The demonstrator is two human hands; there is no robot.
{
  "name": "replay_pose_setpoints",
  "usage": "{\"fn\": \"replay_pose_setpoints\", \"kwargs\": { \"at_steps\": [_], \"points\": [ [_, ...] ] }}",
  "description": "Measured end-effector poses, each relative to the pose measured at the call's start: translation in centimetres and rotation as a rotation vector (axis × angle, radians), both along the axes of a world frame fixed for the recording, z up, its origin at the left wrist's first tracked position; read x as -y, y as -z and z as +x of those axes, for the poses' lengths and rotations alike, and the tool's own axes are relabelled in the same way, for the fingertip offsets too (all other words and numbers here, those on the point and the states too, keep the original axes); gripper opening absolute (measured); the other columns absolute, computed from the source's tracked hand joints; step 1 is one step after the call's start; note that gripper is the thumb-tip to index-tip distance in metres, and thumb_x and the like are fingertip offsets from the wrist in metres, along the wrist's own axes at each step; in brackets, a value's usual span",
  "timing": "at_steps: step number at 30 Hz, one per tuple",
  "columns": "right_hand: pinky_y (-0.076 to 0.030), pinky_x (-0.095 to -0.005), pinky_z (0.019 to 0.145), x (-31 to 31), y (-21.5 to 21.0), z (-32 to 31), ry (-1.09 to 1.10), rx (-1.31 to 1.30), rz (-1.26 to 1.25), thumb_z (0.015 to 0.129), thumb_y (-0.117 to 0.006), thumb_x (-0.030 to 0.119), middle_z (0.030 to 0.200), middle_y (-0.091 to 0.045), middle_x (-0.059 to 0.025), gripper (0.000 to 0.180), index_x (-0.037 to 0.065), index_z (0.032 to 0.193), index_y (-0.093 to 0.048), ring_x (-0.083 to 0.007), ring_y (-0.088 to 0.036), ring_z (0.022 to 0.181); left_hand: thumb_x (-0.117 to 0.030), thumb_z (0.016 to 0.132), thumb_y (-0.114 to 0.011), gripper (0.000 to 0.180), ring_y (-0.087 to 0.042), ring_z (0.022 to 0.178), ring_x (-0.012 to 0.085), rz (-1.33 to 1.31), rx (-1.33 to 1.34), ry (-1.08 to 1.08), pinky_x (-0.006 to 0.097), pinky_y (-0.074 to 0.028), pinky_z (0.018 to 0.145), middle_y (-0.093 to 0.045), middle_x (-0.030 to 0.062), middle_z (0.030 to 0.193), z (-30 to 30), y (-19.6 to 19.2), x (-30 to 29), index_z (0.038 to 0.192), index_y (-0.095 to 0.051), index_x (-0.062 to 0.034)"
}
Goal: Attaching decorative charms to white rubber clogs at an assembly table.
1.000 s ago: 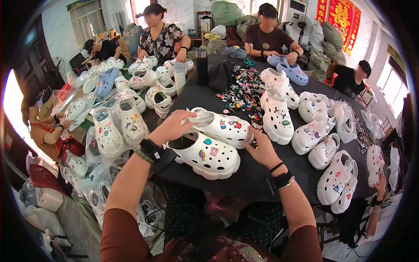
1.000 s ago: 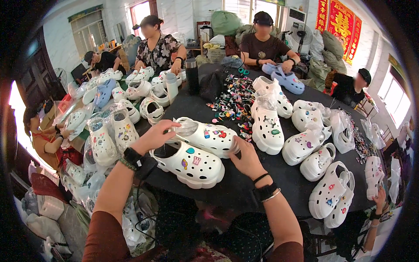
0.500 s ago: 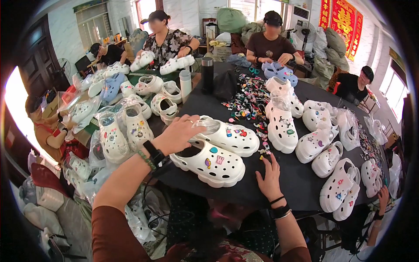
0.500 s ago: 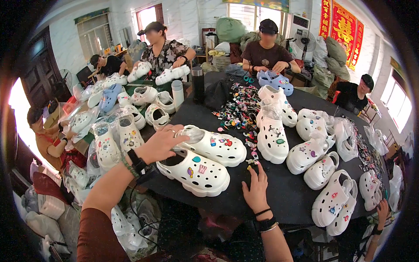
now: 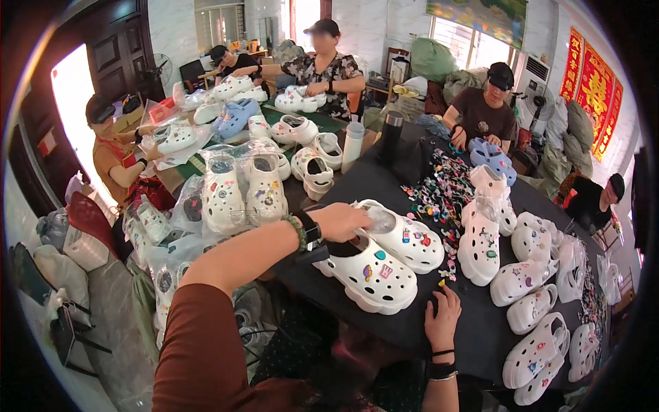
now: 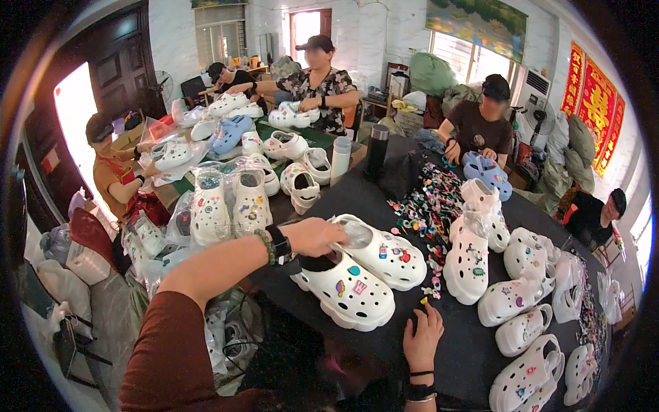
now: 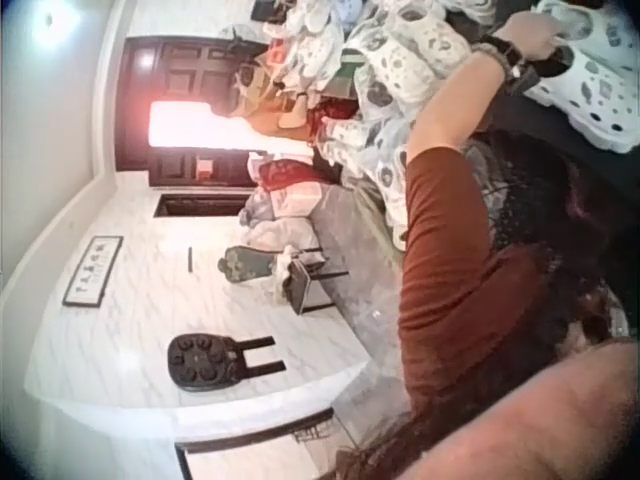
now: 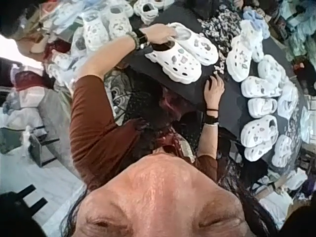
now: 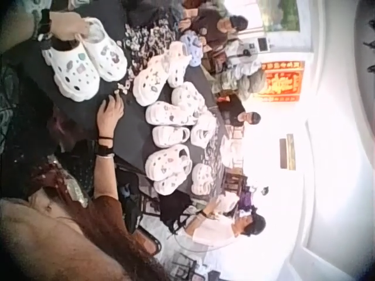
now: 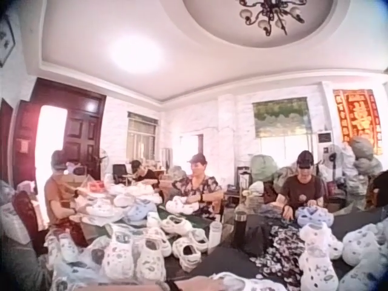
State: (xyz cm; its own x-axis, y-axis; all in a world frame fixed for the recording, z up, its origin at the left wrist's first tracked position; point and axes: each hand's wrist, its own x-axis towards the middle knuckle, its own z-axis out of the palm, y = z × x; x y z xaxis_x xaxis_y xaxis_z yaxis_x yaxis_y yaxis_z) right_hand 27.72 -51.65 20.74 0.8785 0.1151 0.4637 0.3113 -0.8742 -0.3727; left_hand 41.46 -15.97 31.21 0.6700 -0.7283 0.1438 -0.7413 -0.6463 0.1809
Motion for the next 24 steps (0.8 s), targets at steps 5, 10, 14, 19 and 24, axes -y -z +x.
{"fn": "replay_pose_setpoints", "kwargs": {
  "at_steps": [5, 10, 14, 19, 24],
  "points": [
    [-0.032, -0.0496, 0.106, 0.3, -0.1, -0.2, -0.005, -0.044, 0.008, 0.083, -0.066, 0.007, 0.134, -0.050, -0.0180, 0.032, 0.002, 0.114, -0.058, -0.0365, -0.043, 0.128, -0.017, 0.077, -0.070, 0.027, -0.063, 0.085, 0.0355, -0.054, 0.121, -0.063, 0.046, -0.050, 0.070, -0.062, 0.0113, 0.093, -4.0, -1.0, -0.4, 0.099, -0.057, -0.0087],
    [-0.031, -0.0499, 0.107, 0.5, -0.4, -0.4, -0.016, -0.088, 0.009, 0.084, -0.065, 0.007, 0.136, -0.048, -0.0189, 0.031, 0.002, 0.114, -0.058, -0.0368, -0.041, 0.130, -0.006, 0.079, -0.054, 0.016, -0.065, 0.077, 0.0373, -0.057, 0.267, -0.303, 0.048, -0.051, 0.064, -0.064, 0.0143, 0.085, -5.0, -5.2, -3.3, 0.095, -0.057, -0.0083],
    [-0.030, -0.0494, 0.108, 0.2, -1.0, -0.5, 0.015, -0.130, 0.001, 0.085, -0.063, 0.005, 0.136, -0.047, -0.0193, 0.031, 0.001, 0.115, -0.057, -0.0374, -0.040, 0.131, -0.006, 0.075, -0.056, 0.024, -0.064, 0.081, 0.0411, -0.083, 0.376, -0.586, 0.051, -0.050, 0.071, -0.066, 0.0182, 0.085, -2.9, -9.0, -7.3, 0.099, -0.059, -0.0084],
    [-0.031, -0.0486, 0.108, -0.6, -1.5, -0.3, 0.015, -0.113, -0.029, 0.082, -0.062, 0.002, 0.135, -0.049, -0.0185, 0.031, 0.002, 0.113, -0.057, -0.0375, -0.042, 0.129, -0.018, 0.076, -0.067, 0.021, -0.064, 0.087, 0.0401, -0.224, 0.538, -0.871, 0.051, -0.050, 0.076, -0.067, 0.0204, 0.089, 3.6, -10.8, -14.4, 0.093, -0.065, -0.0061],
    [-0.032, -0.0483, 0.108, -0.8, -2.0, -0.4, 0.032, -0.126, -0.006, 0.079, -0.061, -0.001, 0.133, -0.050, -0.0192, 0.030, 0.001, 0.109, -0.058, -0.0392, -0.043, 0.127, -0.032, 0.077, -0.072, 0.031, -0.067, 0.096, 0.0362, -0.191, 0.415, -1.248, 0.045, -0.052, 0.082, -0.070, 0.0178, 0.099, 10.7, -12.0, -19.2, 0.095, -0.070, -0.0065]
  ]
}}
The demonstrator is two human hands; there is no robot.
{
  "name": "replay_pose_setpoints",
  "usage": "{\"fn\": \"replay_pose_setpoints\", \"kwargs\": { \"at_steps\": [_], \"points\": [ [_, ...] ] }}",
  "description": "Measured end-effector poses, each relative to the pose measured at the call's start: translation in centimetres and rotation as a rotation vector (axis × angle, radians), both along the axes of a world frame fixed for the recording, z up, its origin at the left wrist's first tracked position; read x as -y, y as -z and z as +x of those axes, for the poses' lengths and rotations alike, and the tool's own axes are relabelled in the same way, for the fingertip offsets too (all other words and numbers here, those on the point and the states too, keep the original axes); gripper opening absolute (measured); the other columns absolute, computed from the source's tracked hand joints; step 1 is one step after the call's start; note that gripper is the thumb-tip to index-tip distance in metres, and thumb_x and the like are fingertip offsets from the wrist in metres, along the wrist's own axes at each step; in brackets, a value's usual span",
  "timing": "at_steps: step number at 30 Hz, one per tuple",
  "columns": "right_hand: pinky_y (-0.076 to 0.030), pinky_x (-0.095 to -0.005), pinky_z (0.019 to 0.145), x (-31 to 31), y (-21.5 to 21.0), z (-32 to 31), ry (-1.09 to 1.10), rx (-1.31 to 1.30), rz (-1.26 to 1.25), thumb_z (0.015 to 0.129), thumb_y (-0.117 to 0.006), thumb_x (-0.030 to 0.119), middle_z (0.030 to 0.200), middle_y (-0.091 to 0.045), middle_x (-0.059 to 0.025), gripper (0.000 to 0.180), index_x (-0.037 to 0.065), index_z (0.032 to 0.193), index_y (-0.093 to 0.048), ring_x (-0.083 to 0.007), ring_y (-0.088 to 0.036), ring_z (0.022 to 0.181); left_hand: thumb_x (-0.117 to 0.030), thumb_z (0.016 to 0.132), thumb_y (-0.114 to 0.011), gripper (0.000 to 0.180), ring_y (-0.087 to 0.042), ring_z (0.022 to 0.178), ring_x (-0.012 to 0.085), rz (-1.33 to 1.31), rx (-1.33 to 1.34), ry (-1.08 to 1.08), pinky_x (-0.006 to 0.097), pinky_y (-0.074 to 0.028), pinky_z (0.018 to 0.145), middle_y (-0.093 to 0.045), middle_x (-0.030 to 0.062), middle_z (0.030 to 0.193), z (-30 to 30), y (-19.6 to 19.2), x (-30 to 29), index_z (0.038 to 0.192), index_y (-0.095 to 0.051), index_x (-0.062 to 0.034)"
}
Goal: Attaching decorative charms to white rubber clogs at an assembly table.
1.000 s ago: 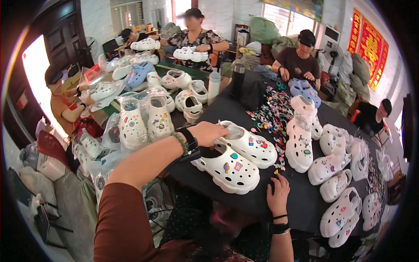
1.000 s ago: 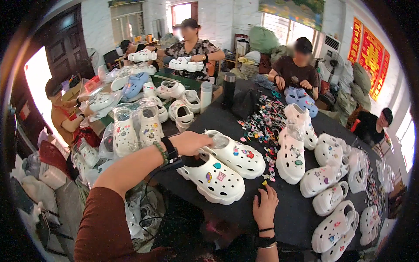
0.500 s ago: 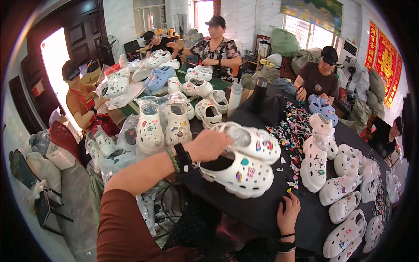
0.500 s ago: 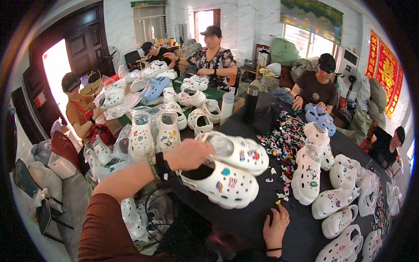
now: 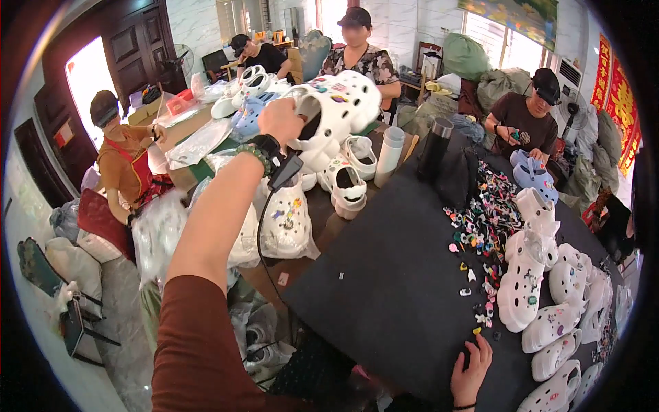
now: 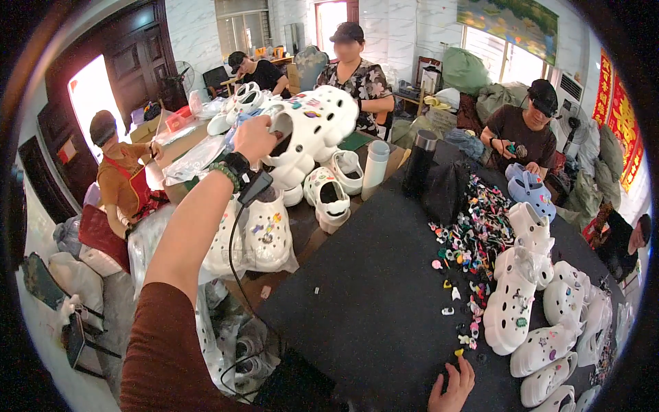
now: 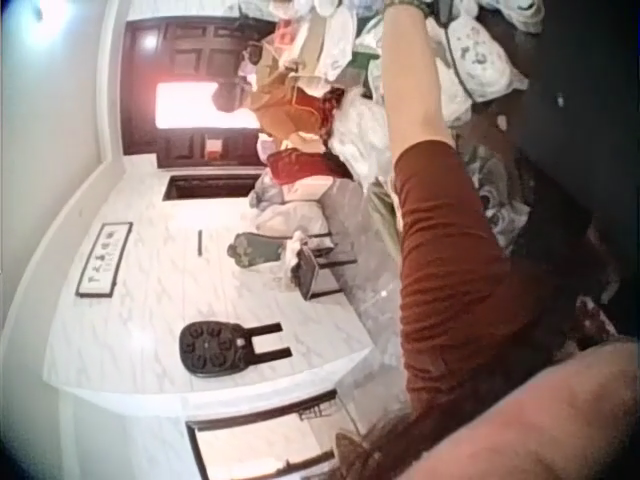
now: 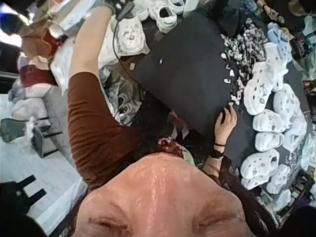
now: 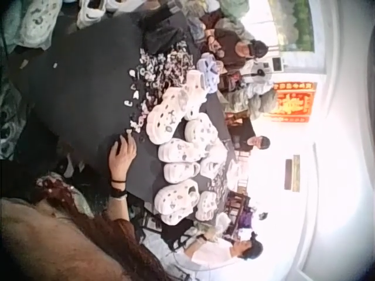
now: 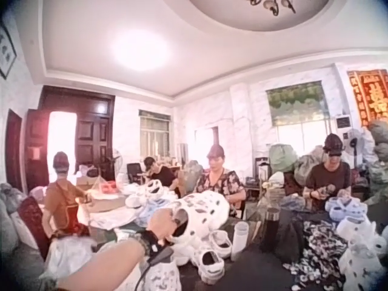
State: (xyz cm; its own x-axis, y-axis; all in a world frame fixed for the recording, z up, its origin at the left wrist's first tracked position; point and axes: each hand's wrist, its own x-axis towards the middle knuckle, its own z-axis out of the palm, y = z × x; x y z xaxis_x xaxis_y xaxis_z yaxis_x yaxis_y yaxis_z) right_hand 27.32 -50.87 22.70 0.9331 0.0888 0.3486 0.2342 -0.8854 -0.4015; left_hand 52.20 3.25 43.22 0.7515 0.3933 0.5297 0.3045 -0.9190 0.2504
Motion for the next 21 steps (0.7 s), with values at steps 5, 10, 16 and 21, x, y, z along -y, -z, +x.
{"fn": "replay_pose_setpoints", "kwargs": {
  "at_steps": [5, 10, 16, 21],
  "points": [
    [-0.038, -0.0494, 0.103, -0.7, -2.3, 0.3, -0.066, 0.060, -0.057, 0.087, -0.059, 0.002, 0.131, -0.054, -0.0205, 0.024, -0.003, 0.111, -0.060, -0.0411, -0.049, 0.120, -0.031, 0.075, -0.073, 0.036, -0.066, 0.102, 0.0357, -0.044, 0.009, -0.220, 0.041, -0.053, 0.086, -0.070, 0.0170, 0.106, 6.5, 1.7, -4.3, 0.101, -0.071, -0.0065],
    [-0.041, -0.0483, 0.101, -1.1, -2.7, 0.8, -0.071, 0.077, -0.067, 0.087, -0.058, 0.001, 0.128, -0.057, -0.0205, 0.024, -0.001, 0.110, -0.061, -0.0401, -0.052, 0.117, -0.033, 0.075, -0.074, 0.038, -0.068, 0.100, 0.0337, -0.282, 0.008, -0.331, 0.041, -0.053, 0.088, -0.071, 0.0195, 0.100, 13.3, 8.0, -11.8, 0.096, -0.073, -0.0017],
    [-0.041, -0.0484, 0.101, -1.2, -2.7, 1.0, -0.070, 0.077, -0.085, 0.087, -0.058, 0.001, 0.128, -0.057, -0.0205, 0.024, -0.001, 0.110, -0.061, -0.0400, -0.052, 0.116, -0.023, 0.078, -0.072, 0.023, -0.069, 0.093, 0.0344, 0.226, -0.402, -0.130, 0.046, -0.056, 0.077, -0.072, 0.0140, 0.104, 12.3, 13.7, -12.1, 0.092, -0.075, -0.0052],
    [-0.041, -0.0489, 0.100, -1.0, -2.4, 0.7, -0.081, 0.119, -0.070, 0.088, -0.058, 0.001, 0.127, -0.057, -0.0206, 0.023, -0.002, 0.110, -0.061, -0.0401, -0.052, 0.116, -0.022, 0.077, -0.061, 0.032, -0.067, 0.095, 0.0393, -0.116, -0.251, 0.051, 0.046, -0.053, 0.084, -0.069, 0.0224, 0.102, 8.6, 10.8, -11.7, 0.098, -0.071, -0.0011]
  ]
}}
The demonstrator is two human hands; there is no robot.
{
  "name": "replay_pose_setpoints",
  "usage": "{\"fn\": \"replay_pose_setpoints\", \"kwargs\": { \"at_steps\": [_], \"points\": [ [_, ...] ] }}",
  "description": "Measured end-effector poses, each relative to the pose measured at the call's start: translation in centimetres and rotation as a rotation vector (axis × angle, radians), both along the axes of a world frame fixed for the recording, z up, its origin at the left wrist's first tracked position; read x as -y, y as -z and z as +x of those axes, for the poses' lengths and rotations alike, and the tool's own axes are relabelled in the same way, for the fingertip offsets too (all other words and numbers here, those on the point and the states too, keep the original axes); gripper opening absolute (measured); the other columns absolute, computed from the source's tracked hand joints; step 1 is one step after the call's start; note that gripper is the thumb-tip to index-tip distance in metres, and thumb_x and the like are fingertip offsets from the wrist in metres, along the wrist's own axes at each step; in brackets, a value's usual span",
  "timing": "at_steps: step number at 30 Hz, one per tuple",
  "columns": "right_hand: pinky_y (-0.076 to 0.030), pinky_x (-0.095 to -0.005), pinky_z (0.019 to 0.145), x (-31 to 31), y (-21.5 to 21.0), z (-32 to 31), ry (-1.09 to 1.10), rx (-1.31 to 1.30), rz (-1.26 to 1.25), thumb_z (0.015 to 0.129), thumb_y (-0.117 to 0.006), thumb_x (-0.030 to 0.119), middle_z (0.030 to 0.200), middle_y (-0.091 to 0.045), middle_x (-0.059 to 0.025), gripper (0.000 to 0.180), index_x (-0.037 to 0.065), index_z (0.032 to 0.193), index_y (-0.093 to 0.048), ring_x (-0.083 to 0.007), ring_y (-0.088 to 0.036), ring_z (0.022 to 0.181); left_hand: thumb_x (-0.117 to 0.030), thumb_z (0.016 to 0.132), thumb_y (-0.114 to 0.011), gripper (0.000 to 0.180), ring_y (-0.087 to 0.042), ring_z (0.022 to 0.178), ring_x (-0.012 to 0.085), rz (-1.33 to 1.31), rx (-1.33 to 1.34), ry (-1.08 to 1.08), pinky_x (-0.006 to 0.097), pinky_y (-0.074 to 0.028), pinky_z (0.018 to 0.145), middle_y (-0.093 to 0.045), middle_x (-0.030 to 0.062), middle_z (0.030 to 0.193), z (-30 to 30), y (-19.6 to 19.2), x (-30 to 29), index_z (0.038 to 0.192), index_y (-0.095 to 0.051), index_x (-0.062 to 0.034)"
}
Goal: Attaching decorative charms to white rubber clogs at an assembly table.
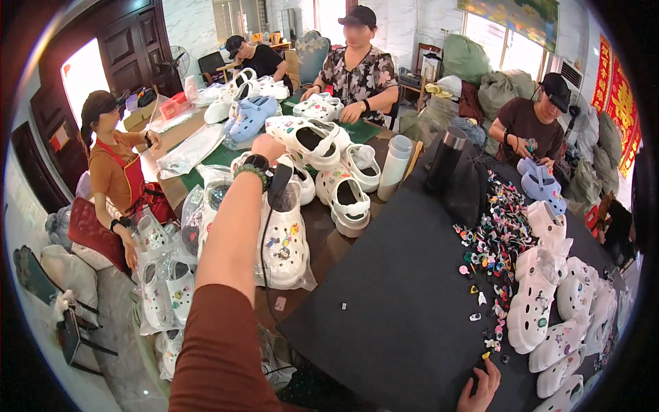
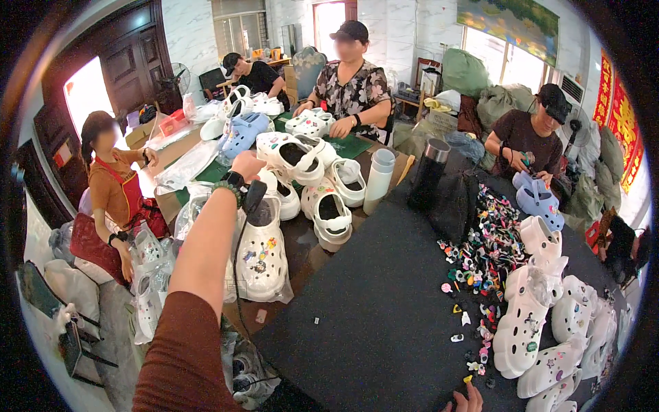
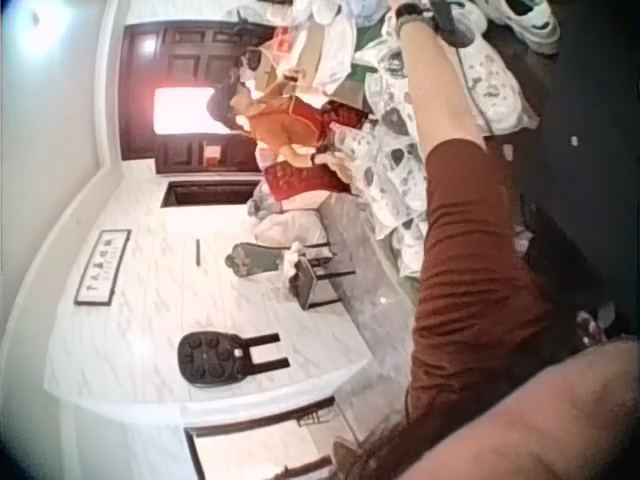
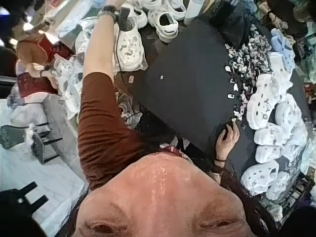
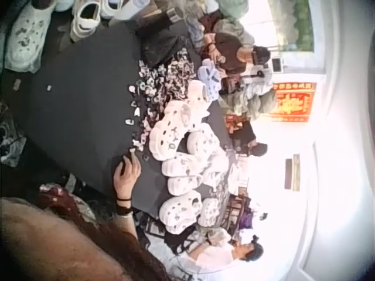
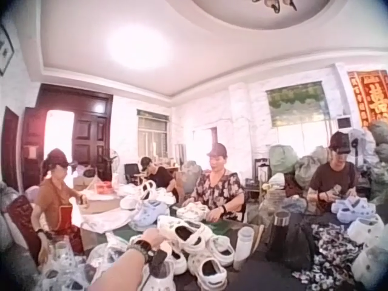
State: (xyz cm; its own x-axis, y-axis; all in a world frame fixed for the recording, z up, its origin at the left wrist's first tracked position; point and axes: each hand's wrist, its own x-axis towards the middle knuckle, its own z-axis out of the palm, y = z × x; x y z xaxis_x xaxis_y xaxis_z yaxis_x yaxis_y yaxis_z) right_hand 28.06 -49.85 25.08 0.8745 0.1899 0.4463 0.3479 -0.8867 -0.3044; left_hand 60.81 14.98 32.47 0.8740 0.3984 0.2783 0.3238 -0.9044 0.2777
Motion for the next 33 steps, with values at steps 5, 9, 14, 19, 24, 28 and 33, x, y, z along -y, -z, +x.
{"fn": "replay_pose_setpoints", "kwargs": {
  "at_steps": [5, 9, 14, 19, 24, 28, 33],
  "points": [
    [-0.041, -0.0496, 0.100, -0.2, -0.4, -0.4, 0.019, -0.008, -0.026, 0.089, -0.058, 0.003, 0.126, -0.057, -0.0210, 0.022, -0.001, 0.110, -0.061, -0.0405, -0.052, 0.115, -0.058, 0.082, -0.062, 0.058, -0.063, 0.107, 0.0344, 0.156, -0.094, -0.044, 0.051, -0.049, 0.090, -0.066, 0.0188, 0.115, -7.9, -4.4, 4.5, 0.101, -0.071, -0.0044],
    [-0.033, -0.0492, 0.107, 0.6, 2.3, -0.5, 0.111, -0.108, 0.062, 0.077, -0.060, -0.003, 0.130, -0.051, -0.0198, 0.029, 0.001, 0.106, -0.058, -0.0397, -0.045, 0.124, -0.082, 0.072, -0.054, 0.085, -0.059, 0.116, 0.0328, 0.122, -0.319, 0.020, 0.056, -0.036, 0.103, -0.066, 0.0145, 0.119, -12.7, -2.2, 4.1, 0.109, -0.070, -0.0071],
    [-0.034, -0.0490, 0.105, 0.6, 2.1, -0.6, 0.101, -0.091, 0.046, 0.077, -0.060, -0.001, 0.129, -0.052, -0.0198, 0.028, 0.001, 0.105, -0.058, -0.0389, -0.046, 0.123, -0.050, 0.073, -0.075, 0.047, -0.066, 0.094, 0.0335, 0.231, -0.150, 0.126, 0.052, -0.047, 0.085, -0.069, 0.0159, 0.093, -14.8, -1.3, 4.4, 0.093, -0.069, -0.0081],
    [-0.035, -0.0487, 0.103, 1.0, 2.7, -0.6, 0.064, -0.055, 0.068, 0.079, -0.060, -0.001, 0.130, -0.053, -0.0191, 0.026, 0.002, 0.104, -0.057, -0.0377, -0.047, 0.122, -0.020, 0.082, -0.068, 0.020, -0.061, 0.075, 0.0398, 0.268, 0.277, 0.327, 0.048, -0.047, 0.065, -0.062, 0.0183, 0.073, -17.3, -4.2, 8.5, 0.082, -0.056, -0.0038],
    [-0.035, -0.0489, 0.103, 1.1, 2.9, -0.7, 0.059, -0.024, 0.045, 0.081, -0.060, 0.001, 0.130, -0.053, -0.0187, 0.025, 0.002, 0.106, -0.057, -0.0378, -0.046, 0.122, -0.022, 0.085, -0.067, 0.022, -0.060, 0.072, 0.0421, 0.141, 0.468, 0.408, 0.050, -0.044, 0.060, -0.060, 0.0204, 0.071, -21.7, -9.2, 13.3, 0.085, -0.055, -0.0033],
    [-0.030, -0.0494, 0.108, 1.6, 3.6, -0.5, 0.084, -0.138, 0.023, 0.084, -0.062, 0.003, 0.136, -0.047, -0.0194, 0.031, 0.002, 0.114, -0.056, -0.0373, -0.041, 0.130, -0.019, 0.087, -0.069, 0.023, -0.046, 0.052, 0.0183, -0.135, 0.779, 0.419, 0.034, -0.037, 0.050, -0.052, 0.0085, 0.061, -22.6, -12.5, 17.1, 0.085, -0.054, -0.0021],
    [-0.033, -0.0486, 0.106, 2.0, 4.2, -0.5, 0.089, -0.051, 0.057, 0.084, -0.061, 0.003, 0.133, -0.050, -0.0192, 0.025, 0.001, 0.109, -0.058, -0.0369, -0.043, 0.127, -0.020, 0.095, -0.065, 0.016, -0.042, 0.052, 0.0021, -0.800, 0.666, 0.570, 0.023, -0.030, 0.044, -0.054, -0.0043, 0.064, -24.3, -13.5, 26.2, 0.089, -0.055, -0.0074]
  ]
}}
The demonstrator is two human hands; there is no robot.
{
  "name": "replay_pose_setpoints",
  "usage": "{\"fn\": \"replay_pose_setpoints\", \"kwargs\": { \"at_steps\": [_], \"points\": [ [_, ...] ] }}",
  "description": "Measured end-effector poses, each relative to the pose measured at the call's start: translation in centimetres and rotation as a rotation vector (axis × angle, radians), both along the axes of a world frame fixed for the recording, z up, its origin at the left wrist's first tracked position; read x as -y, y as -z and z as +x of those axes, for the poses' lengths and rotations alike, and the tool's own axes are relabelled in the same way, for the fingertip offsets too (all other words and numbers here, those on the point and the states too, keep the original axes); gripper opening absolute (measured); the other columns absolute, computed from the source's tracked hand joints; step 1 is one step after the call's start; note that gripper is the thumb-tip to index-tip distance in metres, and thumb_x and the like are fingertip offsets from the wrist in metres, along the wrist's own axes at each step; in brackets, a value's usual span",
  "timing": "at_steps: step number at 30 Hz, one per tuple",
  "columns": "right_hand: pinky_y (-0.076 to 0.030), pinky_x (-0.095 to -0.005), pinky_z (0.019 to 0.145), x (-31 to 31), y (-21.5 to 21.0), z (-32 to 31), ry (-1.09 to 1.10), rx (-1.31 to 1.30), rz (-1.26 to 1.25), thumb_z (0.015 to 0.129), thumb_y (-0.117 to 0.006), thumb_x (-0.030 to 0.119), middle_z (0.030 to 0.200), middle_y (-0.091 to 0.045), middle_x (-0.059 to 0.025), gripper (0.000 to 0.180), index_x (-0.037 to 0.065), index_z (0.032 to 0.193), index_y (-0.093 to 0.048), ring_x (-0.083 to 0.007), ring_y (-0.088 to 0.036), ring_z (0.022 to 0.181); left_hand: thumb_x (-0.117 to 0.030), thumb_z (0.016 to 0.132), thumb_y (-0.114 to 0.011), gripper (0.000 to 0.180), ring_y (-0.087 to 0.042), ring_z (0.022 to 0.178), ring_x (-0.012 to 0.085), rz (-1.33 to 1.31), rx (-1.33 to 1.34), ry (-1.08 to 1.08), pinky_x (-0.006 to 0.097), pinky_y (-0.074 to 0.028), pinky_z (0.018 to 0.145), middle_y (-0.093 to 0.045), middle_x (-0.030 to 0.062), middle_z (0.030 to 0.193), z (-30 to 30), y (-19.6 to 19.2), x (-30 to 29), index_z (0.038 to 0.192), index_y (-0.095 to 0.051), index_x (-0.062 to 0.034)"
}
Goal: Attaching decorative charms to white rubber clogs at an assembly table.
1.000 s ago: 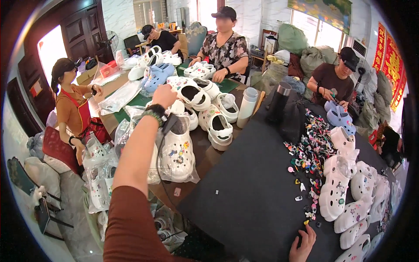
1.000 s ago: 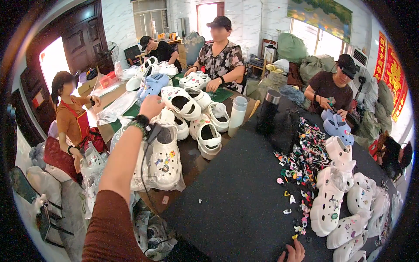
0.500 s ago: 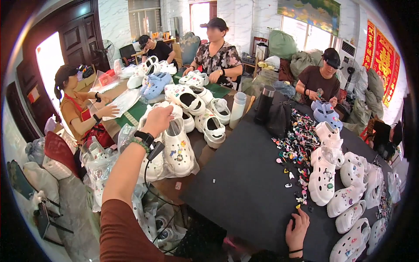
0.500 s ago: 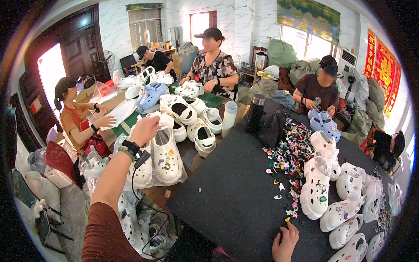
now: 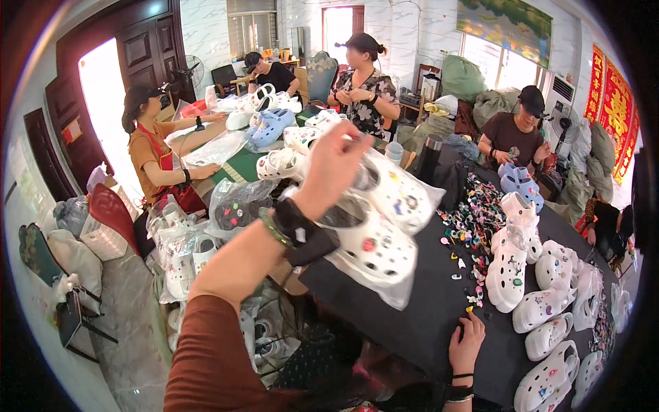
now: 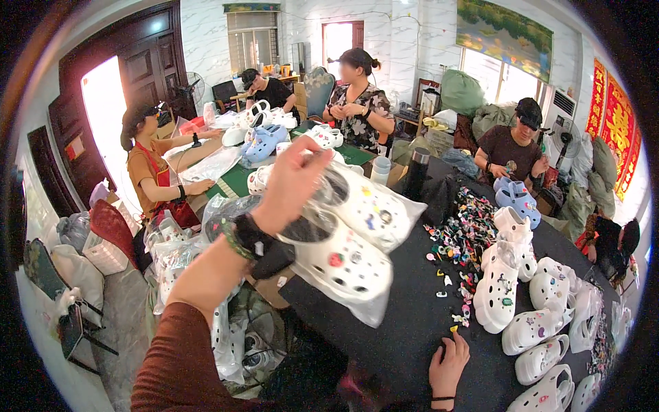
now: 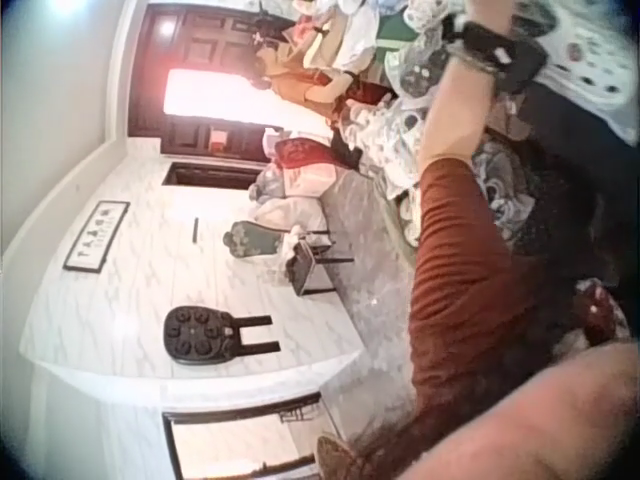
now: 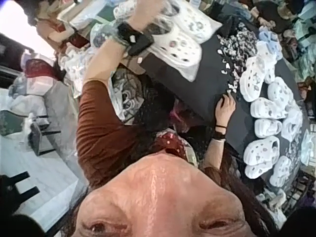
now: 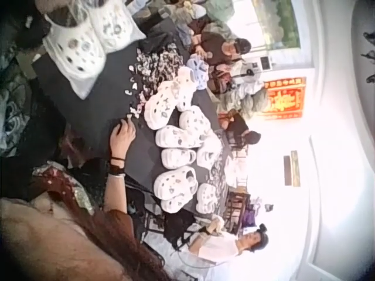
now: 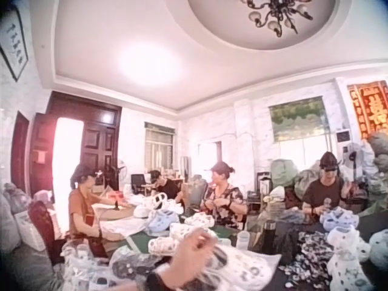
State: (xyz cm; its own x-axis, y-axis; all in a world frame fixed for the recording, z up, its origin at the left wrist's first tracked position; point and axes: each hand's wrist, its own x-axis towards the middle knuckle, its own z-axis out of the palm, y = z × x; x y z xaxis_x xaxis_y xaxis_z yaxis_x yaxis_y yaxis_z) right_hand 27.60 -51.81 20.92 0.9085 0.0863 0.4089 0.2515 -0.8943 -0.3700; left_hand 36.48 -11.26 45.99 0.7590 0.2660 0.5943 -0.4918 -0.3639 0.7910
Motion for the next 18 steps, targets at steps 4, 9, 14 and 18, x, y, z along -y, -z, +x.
{"fn": "replay_pose_setpoints", "kwargs": {
  "at_steps": [4, 9, 14, 18],
  "points": [
    [-0.034, -0.0482, 0.105, 0.2, 0.5, -0.1, -0.016, 0.043, -0.001, 0.083, -0.062, 0.003, 0.130, -0.053, -0.0190, 0.024, 0.001, 0.107, -0.059, -0.0367, -0.046, 0.125, -0.019, 0.097, -0.062, 0.016, -0.048, 0.050, 0.0022, -0.170, -0.118, 0.209, 0.022, -0.034, 0.043, -0.052, -0.0053, 0.062, -1.6, 3.5, 6.5, 0.088, -0.054, -0.0088],
    [-0.038, -0.0487, 0.101, 0.7, 1.2, 0.1, -0.085, 0.135, 0.037, 0.079, -0.063, 0.002, 0.122, -0.059, -0.0180, 0.027, 0.001, 0.106, -0.059, -0.0380, -0.051, 0.118, -0.020, 0.094, -0.065, 0.022, -0.048, 0.060, 0.0073, 0.215, -0.092, 0.233, 0.027, -0.040, 0.054, -0.056, 0.0051, 0.068, -4.2, 10.2, 10.0, 0.094, -0.049, -0.0040],
    [-0.039, -0.0473, 0.100, 0.3, 0.3, 0.2, -0.096, 0.136, 0.090, 0.078, -0.063, 0.001, 0.120, -0.061, -0.0174, 0.025, 0.000, 0.103, -0.060, -0.0381, -0.051, 0.118, -0.025, 0.091, -0.066, 0.033, -0.064, 0.060, 0.0142, 0.017, -0.712, 0.427, 0.029, -0.049, 0.055, -0.064, 0.0113, 0.080, -5.4, 12.1, 5.5, 0.110, -0.049, -0.0047],
    [-0.041, -0.0459, 0.099, 0.7, 0.4, 0.8, -0.085, 0.136, 0.234, 0.078, -0.066, 0.002, 0.112, -0.065, -0.0162, 0.016, 0.001, 0.094, -0.062, -0.0367, -0.054, 0.114, -0.023, 0.096, -0.061, 0.035, -0.066, 0.063, 0.0127, 0.188, -0.902, 0.433, 0.022, -0.044, 0.050, -0.069, 0.0087, 0.100, -6.4, 9.3, 3.7, 0.121, -0.044, -0.0052]
  ]
}}
